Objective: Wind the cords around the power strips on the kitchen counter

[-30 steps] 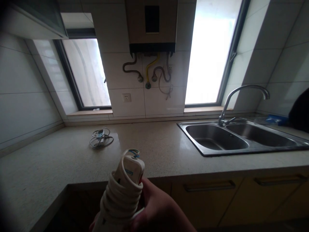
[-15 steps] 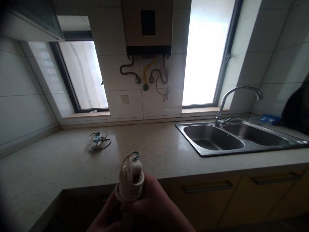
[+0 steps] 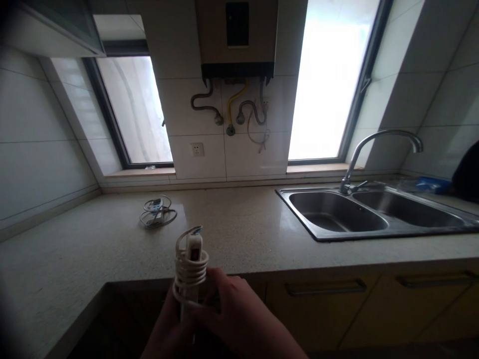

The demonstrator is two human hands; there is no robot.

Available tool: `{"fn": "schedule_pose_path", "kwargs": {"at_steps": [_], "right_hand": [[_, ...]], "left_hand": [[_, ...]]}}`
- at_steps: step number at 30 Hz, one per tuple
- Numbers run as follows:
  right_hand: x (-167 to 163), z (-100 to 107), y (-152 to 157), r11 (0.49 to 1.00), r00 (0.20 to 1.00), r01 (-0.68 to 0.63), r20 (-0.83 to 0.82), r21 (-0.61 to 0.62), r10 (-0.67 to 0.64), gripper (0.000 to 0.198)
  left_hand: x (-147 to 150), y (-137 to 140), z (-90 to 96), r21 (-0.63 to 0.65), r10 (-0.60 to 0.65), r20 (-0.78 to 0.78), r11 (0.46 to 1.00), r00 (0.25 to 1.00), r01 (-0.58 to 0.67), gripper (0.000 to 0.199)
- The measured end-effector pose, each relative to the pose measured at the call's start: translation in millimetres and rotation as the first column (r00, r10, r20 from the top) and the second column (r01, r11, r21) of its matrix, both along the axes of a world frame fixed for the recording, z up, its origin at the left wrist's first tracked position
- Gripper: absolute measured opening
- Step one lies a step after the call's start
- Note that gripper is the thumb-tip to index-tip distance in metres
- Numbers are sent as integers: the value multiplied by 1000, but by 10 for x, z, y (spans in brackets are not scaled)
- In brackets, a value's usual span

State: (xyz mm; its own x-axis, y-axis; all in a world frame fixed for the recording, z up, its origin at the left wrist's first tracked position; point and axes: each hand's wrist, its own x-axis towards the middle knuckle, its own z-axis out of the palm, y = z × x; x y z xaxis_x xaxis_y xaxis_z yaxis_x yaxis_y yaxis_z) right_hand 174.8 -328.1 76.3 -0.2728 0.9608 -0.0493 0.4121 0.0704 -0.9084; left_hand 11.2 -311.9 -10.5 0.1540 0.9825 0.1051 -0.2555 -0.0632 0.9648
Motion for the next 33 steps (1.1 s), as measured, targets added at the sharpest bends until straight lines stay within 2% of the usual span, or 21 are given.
{"fn": "schedule_pose_path", "kwargs": {"at_steps": [4,7,11,14,18,21,25,29,33], "right_hand": [[15,-78,-48,997,983,72,166,38,-77,27],[36,-48,-84,998,953,-28,303,65,7,14],[103,56,-140,991,875,-131,473,23,105,14],[189,129,-220,987,863,-155,491,36,118,19],[321,167,-366,994,936,-105,339,-4,100,23],[441,114,-444,999,982,-24,185,-36,30,32],[601,-27,-415,993,991,122,-50,10,-121,21],[650,-100,-302,977,896,214,-397,-13,-201,36],[575,-86,-234,969,757,238,-613,-65,-227,50]], "left_hand": [[1,24,5,9,29,-12,1000,1000,-29,83],[-6,35,-26,30,69,-54,997,996,-68,83],[-8,44,-34,109,169,-180,982,969,-151,84],[-23,39,17,157,227,-267,969,936,-190,82],[-71,12,137,170,245,-342,966,907,-197,82],[-102,-17,214,187,280,-353,956,893,-225,79],[-105,-55,251,193,286,-359,954,888,-230,76],[-65,-82,254,186,284,-327,954,901,-233,80],[-24,-115,237,191,272,-293,956,916,-223,79]]}}
